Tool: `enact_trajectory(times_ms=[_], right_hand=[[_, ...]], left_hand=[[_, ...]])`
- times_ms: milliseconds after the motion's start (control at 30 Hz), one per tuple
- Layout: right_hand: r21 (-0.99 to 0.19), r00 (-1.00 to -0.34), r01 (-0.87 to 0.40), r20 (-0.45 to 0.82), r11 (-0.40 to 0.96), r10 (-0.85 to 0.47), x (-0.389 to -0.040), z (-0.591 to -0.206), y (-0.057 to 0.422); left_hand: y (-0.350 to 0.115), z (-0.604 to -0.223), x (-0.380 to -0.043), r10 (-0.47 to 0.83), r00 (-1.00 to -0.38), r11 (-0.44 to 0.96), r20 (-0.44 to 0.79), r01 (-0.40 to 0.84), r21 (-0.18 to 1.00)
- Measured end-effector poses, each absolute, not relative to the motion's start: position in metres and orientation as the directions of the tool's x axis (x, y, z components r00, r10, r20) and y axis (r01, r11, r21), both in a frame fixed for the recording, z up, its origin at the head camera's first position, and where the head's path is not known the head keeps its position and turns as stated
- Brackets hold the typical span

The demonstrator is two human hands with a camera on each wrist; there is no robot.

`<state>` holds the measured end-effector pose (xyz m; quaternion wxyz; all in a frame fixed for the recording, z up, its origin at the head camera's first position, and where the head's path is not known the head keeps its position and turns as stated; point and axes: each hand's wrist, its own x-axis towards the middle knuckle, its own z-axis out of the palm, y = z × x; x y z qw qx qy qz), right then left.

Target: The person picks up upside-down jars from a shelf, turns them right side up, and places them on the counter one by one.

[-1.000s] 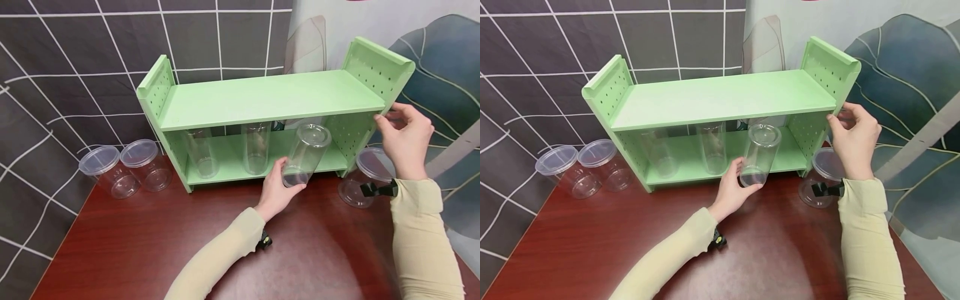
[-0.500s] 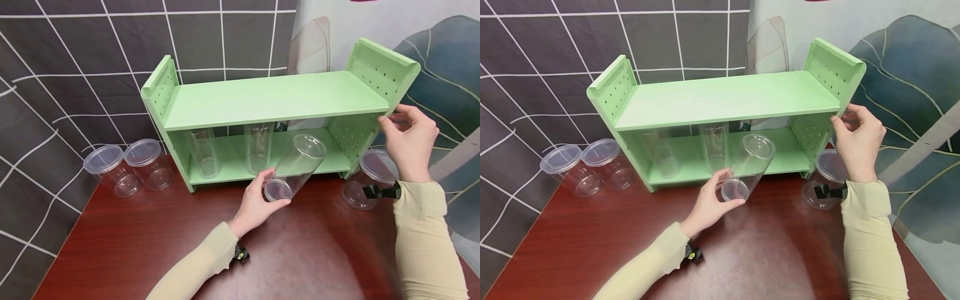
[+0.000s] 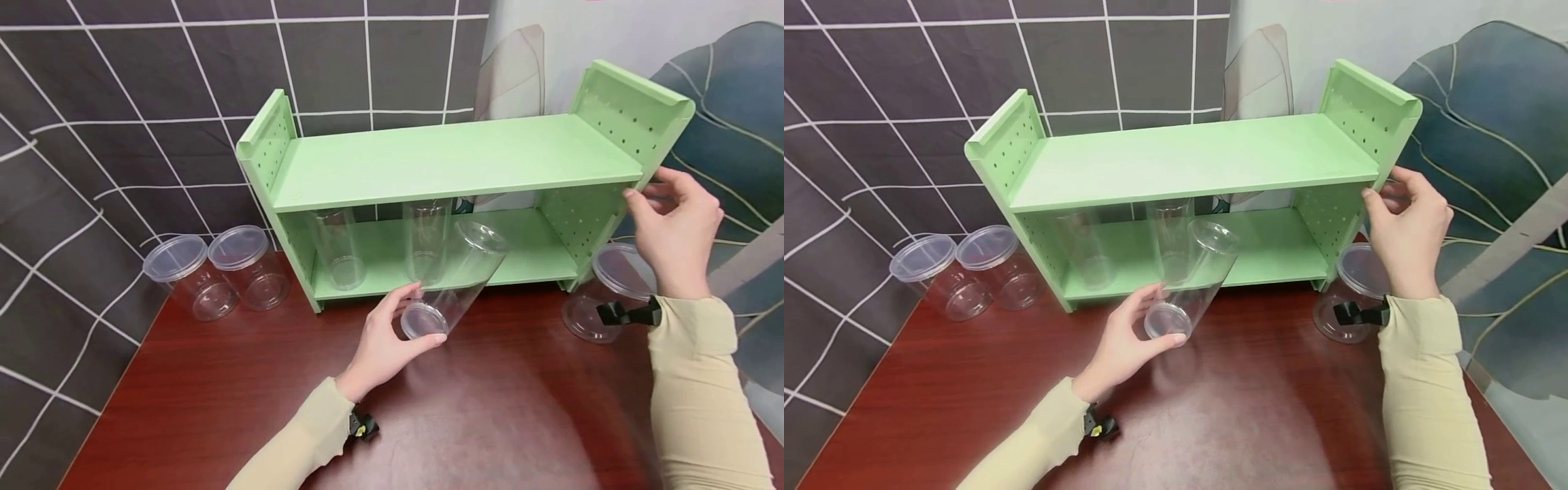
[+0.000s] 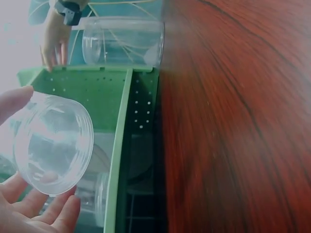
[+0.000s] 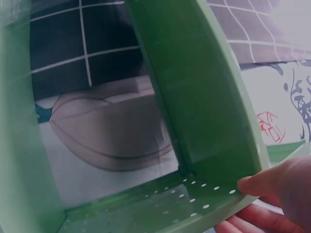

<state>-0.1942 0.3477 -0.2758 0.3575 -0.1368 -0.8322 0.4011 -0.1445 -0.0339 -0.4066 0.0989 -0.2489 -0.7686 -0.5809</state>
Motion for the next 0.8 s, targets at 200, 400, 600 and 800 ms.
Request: enact_trajectory(times_ms=[200,400,600,800], right_hand=[[-0.801,-0.739,-0.094,0.454,0.592,0.497,-0.179,-0.270,0.332],[-0.778,-0.639,-0.352,0.606,0.520,0.473,-0.152,-0.258,0.289],[-0.627,-0.641,-0.624,0.752,0.466,0.153,-0.122,-0.249,0.241],[-0.411,-0.594,-0.777,0.729,0.477,-0.340,-0.120,-0.267,0.225]], left_hand=[[-0.045,-0.405,-0.139,0.258,-0.851,0.249,0.457,0.516,0.820],[-0.055,-0.400,-0.138,0.245,-0.856,0.266,0.456,0.512,0.817],[-0.059,-0.394,-0.138,0.232,-0.850,0.275,0.473,0.523,0.806],[-0.059,-0.388,-0.137,0.238,-0.848,0.297,0.474,0.528,0.795]])
